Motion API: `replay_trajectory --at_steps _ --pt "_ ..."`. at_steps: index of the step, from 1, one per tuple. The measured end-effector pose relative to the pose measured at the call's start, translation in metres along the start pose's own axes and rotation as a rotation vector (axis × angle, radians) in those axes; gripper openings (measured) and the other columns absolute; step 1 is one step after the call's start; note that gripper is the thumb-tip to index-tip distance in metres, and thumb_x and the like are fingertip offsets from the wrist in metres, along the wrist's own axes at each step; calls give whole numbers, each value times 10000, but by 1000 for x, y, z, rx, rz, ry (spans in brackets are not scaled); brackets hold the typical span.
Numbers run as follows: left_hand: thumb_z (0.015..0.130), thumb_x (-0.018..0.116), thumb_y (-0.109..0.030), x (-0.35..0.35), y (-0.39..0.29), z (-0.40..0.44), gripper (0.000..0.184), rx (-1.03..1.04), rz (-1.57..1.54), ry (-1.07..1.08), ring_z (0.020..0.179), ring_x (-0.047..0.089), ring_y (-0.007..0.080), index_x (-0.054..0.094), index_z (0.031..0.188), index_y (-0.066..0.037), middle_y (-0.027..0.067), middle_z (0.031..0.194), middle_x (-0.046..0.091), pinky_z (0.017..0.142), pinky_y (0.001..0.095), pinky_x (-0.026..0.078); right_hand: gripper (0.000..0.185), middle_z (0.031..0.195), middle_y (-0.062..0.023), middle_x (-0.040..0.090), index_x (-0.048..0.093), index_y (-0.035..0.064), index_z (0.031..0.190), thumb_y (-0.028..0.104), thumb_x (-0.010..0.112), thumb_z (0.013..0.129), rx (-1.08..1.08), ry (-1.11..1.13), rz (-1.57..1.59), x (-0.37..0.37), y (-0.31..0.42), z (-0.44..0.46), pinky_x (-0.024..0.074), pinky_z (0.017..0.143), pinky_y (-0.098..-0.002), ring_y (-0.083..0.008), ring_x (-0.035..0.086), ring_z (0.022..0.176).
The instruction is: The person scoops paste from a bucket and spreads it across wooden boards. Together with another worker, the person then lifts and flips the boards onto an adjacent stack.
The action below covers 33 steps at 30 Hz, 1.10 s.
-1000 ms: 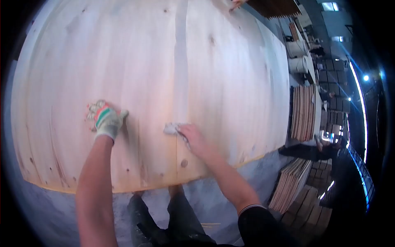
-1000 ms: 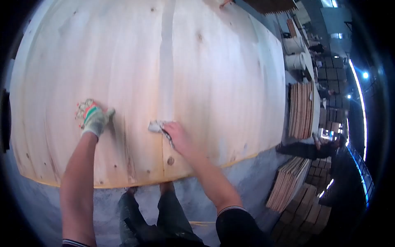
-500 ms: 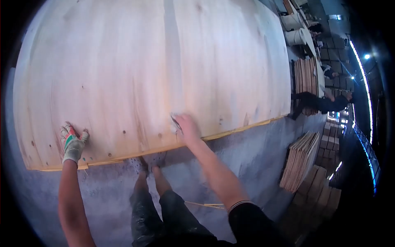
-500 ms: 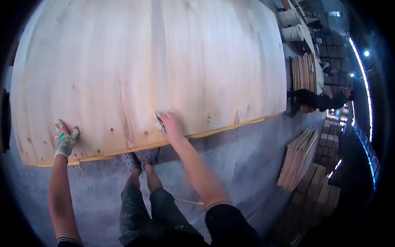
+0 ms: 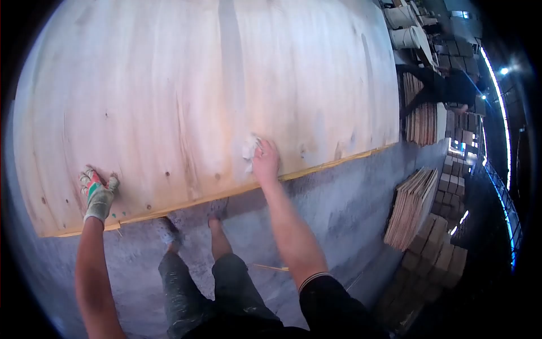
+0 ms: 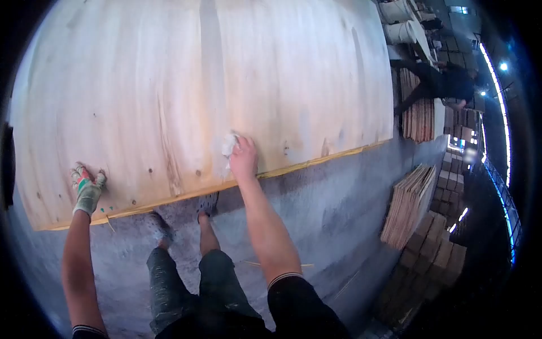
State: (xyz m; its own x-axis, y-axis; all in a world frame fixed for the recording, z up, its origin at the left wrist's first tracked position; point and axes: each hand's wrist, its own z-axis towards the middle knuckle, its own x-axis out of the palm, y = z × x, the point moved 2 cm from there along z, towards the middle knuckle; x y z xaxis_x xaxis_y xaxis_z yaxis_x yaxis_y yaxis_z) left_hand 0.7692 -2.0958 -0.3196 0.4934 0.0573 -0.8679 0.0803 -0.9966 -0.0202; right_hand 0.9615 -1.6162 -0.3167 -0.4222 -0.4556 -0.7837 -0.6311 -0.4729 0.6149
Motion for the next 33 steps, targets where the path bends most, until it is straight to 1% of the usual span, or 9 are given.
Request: replay_trajectory --at_steps 2,6,13,16,20,24,27,29,33 --pt "890 647 -547 14 10 1 1028 44 18 -36 1491 125 506 143 1554 56 382 1570 176 1202 550 159 298 1069 -169 664 674 24 1103 20 609 812 -489 263 -129 -17 21 -14 526 856 -450 -383 637 999" --pt "890 619 -591 -2 1 -2 1020 48 69 -79 1477 170 514 199 1529 85 387 1549 229 1186 569 188 375 1061 -185 675 673 48 1168 6 625 798 -489 285 -185 -12 11 -102 522 882 -458 -398 634 991" --pt "826 696 -490 -44 78 34 763 505 -113 238 1231 548 429 492 1373 1 282 1309 573 975 517 479 257 1009 -119 738 678 -35 1128 51 600 898 73 291 292 72 139 -219 519 838 -300 -165 684 899" --pt "802 710 -481 -117 155 44 686 377 33 -92 1066 628 405 566 1296 -28 239 1167 650 872 493 529 236 946 -74 713 669 -47 1115 52 587 917 77 307 402 87 209 -236 511 804 -280 -130 638 854" --pt "781 775 -471 -73 361 108 975 41 79 -197 1418 349 455 298 1566 -144 282 1544 350 1125 503 367 201 829 -100 667 637 -72 873 123 619 913 519 217 694 168 232 -218 515 715 -338 -197 649 786" --pt "812 767 -510 -79 359 91 1095 -122 -152 -55 1460 143 573 68 1619 -266 256 1653 68 1145 640 250 170 972 -227 682 648 -22 978 93 652 852 207 150 -165 259 258 -122 528 799 -444 -392 651 885" --pt "820 759 -514 -90 353 88 1072 -130 -143 -12 1458 145 577 75 1617 -295 257 1652 75 1145 641 247 225 1026 -212 634 649 -1 1058 66 617 845 -161 -39 -61 256 309 -136 519 846 -442 -408 628 948" --pt "811 758 -533 -82 357 92 1085 -121 -145 -5 1472 132 557 74 1618 -290 240 1658 69 1127 664 258 359 1081 -172 621 646 40 1136 4 623 780 -596 332 -213 232 293 -154 502 888 -445 -377 608 1030" --pt "799 755 -558 -90 350 90 1097 -172 -108 3 1474 150 546 89 1619 -263 227 1659 100 1104 684 281 394 1001 -173 627 657 36 1139 -13 640 749 -573 370 -179 204 239 -267 511 871 -444 -377 608 986"
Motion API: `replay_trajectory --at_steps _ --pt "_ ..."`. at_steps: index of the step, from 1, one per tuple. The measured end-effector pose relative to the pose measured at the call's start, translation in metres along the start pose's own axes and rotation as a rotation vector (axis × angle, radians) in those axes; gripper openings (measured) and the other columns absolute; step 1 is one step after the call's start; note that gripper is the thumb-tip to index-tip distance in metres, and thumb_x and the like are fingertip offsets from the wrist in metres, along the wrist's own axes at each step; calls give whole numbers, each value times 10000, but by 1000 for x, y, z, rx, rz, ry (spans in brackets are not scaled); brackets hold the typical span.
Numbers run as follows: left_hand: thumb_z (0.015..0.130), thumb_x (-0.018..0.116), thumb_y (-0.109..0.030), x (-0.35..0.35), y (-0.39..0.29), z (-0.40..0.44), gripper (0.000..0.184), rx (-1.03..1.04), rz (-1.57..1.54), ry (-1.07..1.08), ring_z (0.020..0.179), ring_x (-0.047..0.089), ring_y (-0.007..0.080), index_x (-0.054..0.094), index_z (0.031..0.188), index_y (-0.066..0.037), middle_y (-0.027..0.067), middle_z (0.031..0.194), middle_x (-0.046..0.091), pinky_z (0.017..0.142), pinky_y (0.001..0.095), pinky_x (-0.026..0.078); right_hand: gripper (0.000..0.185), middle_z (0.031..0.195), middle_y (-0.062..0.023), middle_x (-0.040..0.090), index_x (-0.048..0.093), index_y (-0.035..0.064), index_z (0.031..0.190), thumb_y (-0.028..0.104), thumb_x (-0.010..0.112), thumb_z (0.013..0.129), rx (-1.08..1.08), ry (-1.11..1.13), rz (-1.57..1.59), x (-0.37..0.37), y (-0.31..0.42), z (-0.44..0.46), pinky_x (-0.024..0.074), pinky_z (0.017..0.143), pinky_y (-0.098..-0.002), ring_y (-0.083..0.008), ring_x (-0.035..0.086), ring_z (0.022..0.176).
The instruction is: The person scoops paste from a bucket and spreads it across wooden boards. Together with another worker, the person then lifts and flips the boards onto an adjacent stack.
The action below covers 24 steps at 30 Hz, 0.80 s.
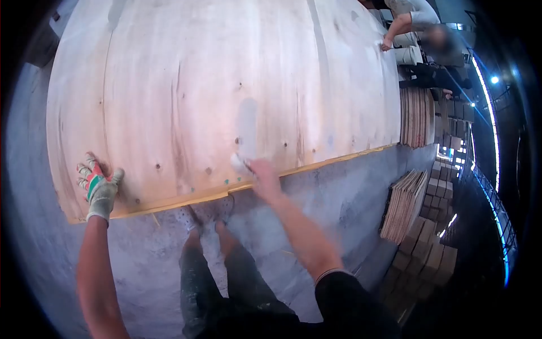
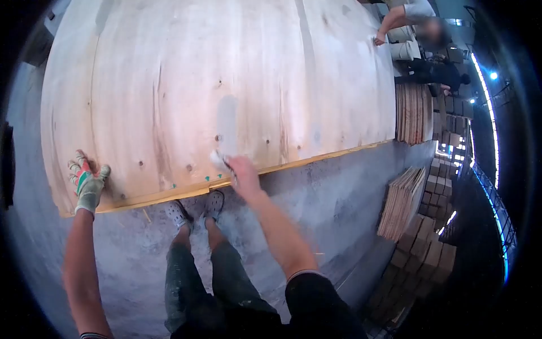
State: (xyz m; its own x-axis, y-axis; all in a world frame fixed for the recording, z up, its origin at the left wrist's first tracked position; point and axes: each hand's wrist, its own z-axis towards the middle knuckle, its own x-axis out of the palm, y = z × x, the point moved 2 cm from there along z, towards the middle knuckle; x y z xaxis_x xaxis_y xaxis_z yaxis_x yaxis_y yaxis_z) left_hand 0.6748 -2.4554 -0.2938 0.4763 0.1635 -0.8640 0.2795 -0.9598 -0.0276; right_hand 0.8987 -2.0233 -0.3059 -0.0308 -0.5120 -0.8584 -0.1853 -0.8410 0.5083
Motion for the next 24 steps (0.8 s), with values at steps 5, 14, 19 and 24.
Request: replay_trajectory --at_steps 5,14,19,24 --pt "792 753 -567 -8 1 24 1126 286 184 -84 1471 207 509 109 1608 -131 244 1643 153 1156 600 263 359 963 -189 641 673 34 1141 2 626 787 338 -105 154 48 117 -20 521 825 -439 -390 625 938" --pt "787 749 -573 -103 -24 151 1169 34 90 27 1508 96 481 93 1589 -32 273 1642 76 1189 590 210 254 891 -86 706 675 -31 1068 179 590 952 660 117 673 -9 254 278 545 764 -319 -128 660 833" --pt "756 812 -504 -104 -26 160 1214 -63 -55 131 1504 70 509 79 1581 2 283 1642 44 1116 715 231 302 1062 -241 703 629 -137 1054 133 552 942 579 -116 1830 107 280 447 548 895 -369 -296 703 1005" --pt "738 842 -463 -106 -25 165 1210 -123 -64 217 1497 79 529 110 1579 7 301 1635 63 1115 707 242 227 1139 -272 653 673 -44 1011 121 571 892 322 -37 146 140 305 558 531 867 -468 -415 648 1020"
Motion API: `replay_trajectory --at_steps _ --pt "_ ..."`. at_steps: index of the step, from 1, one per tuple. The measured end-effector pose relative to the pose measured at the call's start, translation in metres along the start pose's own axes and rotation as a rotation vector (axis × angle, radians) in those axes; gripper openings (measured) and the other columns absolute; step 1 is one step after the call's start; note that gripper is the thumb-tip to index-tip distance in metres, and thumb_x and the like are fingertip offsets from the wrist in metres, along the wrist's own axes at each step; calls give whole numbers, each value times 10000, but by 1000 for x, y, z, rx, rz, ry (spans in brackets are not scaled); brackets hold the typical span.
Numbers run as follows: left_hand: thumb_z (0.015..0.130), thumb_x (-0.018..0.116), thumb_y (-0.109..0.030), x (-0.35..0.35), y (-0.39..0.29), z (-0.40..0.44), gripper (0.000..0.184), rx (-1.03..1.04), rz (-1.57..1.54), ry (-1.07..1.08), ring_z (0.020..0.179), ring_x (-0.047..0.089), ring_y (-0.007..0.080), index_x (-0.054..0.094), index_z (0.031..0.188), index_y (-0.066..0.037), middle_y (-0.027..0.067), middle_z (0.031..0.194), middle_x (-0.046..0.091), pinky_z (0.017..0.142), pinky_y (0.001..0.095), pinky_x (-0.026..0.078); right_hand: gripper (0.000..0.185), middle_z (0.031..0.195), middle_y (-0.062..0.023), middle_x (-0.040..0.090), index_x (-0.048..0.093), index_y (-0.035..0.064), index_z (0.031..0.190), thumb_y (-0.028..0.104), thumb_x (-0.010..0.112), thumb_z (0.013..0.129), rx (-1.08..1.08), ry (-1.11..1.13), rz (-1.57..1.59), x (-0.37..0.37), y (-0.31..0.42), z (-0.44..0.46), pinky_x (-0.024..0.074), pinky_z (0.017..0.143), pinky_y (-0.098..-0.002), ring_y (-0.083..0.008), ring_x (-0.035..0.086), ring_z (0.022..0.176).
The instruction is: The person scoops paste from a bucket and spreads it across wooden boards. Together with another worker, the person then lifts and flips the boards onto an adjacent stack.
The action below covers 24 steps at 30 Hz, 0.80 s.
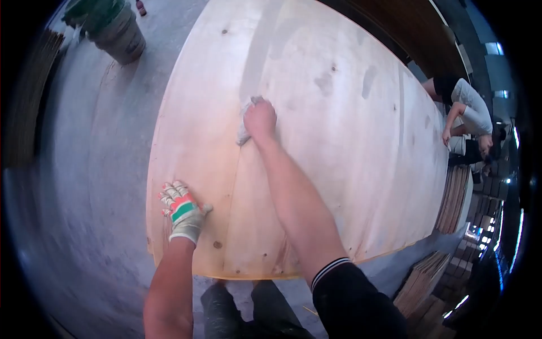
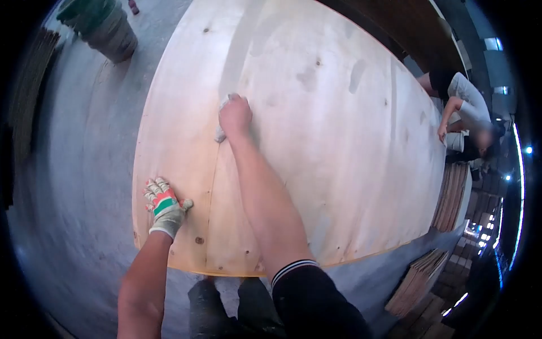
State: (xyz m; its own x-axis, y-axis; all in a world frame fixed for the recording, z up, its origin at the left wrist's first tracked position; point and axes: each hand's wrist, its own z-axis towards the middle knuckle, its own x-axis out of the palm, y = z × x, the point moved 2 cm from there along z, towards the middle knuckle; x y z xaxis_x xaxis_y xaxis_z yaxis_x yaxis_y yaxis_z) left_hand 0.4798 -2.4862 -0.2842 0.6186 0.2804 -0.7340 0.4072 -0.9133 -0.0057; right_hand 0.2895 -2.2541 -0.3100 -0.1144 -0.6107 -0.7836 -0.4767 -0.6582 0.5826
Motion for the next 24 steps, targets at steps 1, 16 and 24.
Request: replay_trajectory --at_steps 1,16,24 --pt "742 838 -466 3 2 0 1199 37 -5 -22 1493 89 535 121 1578 7 303 1633 78 1114 707 243 219 1117 -242 654 684 -7 1028 108 591 867 -194 64 -128 0 10 0 527 867 -466 -420 636 1011" --pt "753 796 -405 25 142 -7 1028 698 114 -304 1482 225 453 252 1557 -68 310 1563 265 1149 630 246 269 1063 -179 671 665 26 1149 81 616 891 -447 88 -210 5 -132 -448 504 911 -421 -357 613 1035" --pt "781 812 -247 75 248 -44 1096 373 -169 6 1293 501 494 103 1606 -119 383 1566 190 1044 450 477 385 1038 -183 696 623 -5 1202 67 632 824 282 -140 260 29 -133 -419 524 849 -386 -344 660 917"
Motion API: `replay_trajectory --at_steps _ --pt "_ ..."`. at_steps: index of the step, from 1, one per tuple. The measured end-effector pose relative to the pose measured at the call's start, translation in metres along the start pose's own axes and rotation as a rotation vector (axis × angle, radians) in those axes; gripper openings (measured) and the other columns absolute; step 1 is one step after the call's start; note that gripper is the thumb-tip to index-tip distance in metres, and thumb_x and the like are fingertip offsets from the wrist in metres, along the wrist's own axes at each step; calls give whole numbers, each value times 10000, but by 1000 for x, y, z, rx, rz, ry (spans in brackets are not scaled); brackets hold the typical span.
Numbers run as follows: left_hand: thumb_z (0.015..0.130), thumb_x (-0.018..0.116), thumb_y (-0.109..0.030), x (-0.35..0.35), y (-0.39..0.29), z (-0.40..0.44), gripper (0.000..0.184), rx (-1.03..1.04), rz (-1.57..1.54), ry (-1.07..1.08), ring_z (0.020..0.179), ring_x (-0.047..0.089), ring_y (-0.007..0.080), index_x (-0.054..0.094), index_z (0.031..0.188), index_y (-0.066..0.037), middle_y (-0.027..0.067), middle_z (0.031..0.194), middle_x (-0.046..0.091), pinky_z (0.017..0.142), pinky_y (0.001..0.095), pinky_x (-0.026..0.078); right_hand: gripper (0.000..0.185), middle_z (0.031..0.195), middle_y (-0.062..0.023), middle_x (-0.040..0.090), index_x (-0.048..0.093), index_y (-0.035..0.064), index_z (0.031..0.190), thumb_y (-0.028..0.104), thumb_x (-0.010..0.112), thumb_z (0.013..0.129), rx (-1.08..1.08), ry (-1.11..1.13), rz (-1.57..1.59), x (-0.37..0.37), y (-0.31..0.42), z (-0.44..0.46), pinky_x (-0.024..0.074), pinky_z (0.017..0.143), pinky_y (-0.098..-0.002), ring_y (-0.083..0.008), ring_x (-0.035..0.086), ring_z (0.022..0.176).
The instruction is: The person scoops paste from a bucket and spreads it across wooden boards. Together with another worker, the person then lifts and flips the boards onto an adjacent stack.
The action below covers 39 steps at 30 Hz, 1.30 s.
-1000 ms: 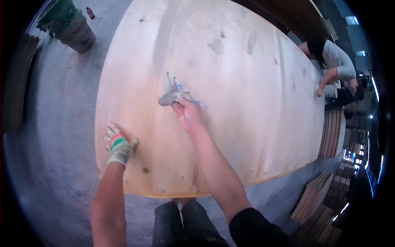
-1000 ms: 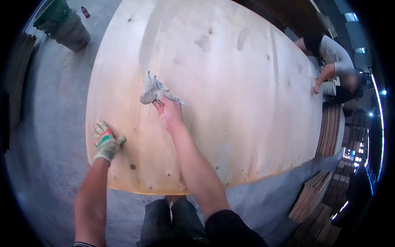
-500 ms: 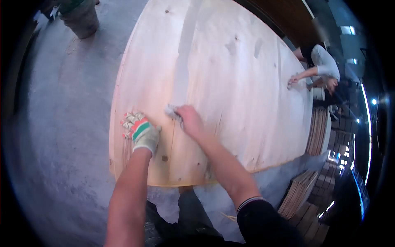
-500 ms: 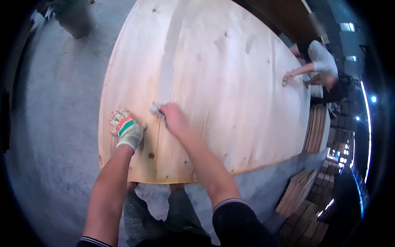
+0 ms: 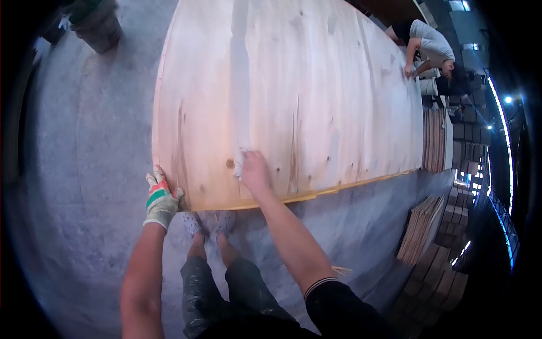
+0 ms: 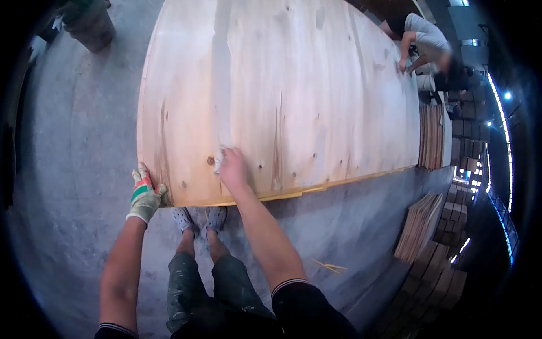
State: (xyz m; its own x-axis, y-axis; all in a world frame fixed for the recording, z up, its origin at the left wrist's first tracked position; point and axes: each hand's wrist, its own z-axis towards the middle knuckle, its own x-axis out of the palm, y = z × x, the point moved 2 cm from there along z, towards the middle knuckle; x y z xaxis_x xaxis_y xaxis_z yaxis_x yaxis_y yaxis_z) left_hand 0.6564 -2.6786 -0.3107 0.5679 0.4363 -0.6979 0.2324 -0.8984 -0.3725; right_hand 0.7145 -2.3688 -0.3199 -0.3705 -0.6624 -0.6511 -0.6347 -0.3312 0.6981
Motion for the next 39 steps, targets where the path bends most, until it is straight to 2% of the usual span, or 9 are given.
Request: replay_trajectory --at_steps 2,6,13,16,19,21,26,32,39 --pt "797 795 -214 15 15 4 1060 113 1 -99 1308 486 492 114 1601 -94 391 1564 180 1054 451 469 396 1110 -175 675 633 26 1188 58 661 794 -703 367 -404 -16 19 -22 510 898 -411 -354 635 1008" --pt "812 784 -212 13 10 3 1045 110 3 -90 1341 442 505 109 1595 -60 403 1557 177 1091 451 434 397 1114 -146 638 653 59 1132 41 693 738 -808 273 -428 -11 -43 -98 498 942 -424 -356 575 1101" --pt "831 740 -219 9 -7 -6 1042 -48 43 8 1445 292 493 56 1583 9 427 1560 110 1135 414 380 222 943 -168 672 655 -15 1038 104 599 860 -404 66 -223 -26 -25 -35 525 803 -443 -375 648 904" --pt "837 748 -297 10 -6 0 1035 -60 54 2 1338 439 518 94 1583 0 434 1534 191 1095 446 429 194 860 -191 711 680 -48 910 115 575 889 299 180 114 -24 33 26 526 726 -429 -386 680 832" --pt "836 737 -279 19 4 9 1028 -8 112 -8 1329 449 516 88 1577 18 446 1518 209 1084 448 441 285 1000 -238 658 670 -23 1065 60 605 801 181 250 -296 18 51 77 506 855 -433 -367 631 1008" --pt "838 727 -274 16 6 6 1022 19 105 -7 1317 460 516 84 1573 28 452 1509 220 1074 452 449 272 1031 -148 679 688 50 1100 58 628 835 -503 26 -398 26 58 68 523 847 -418 -348 629 1004" --pt "854 702 -286 1 -9 -6 997 25 111 63 1288 485 513 86 1563 50 463 1493 237 1048 464 468 336 1101 -135 659 673 83 1156 46 624 826 -730 414 -353 -20 2 -20 512 895 -423 -339 607 1051" --pt "865 657 -338 0 2 -4 974 64 95 -3 1241 503 550 97 1557 58 467 1471 272 1027 476 477 350 1121 -128 680 679 99 1192 86 643 844 -451 0 -403 39 -12 -172 527 893 -416 -351 638 1034" --pt "951 625 -288 -119 173 -28 654 332 -151 105 1407 437 315 397 1485 13 220 1491 469 1156 374 351 225 1009 -223 708 701 -26 1027 141 631 894 152 -79 265 74 59 -203 523 889 -379 -369 674 950"
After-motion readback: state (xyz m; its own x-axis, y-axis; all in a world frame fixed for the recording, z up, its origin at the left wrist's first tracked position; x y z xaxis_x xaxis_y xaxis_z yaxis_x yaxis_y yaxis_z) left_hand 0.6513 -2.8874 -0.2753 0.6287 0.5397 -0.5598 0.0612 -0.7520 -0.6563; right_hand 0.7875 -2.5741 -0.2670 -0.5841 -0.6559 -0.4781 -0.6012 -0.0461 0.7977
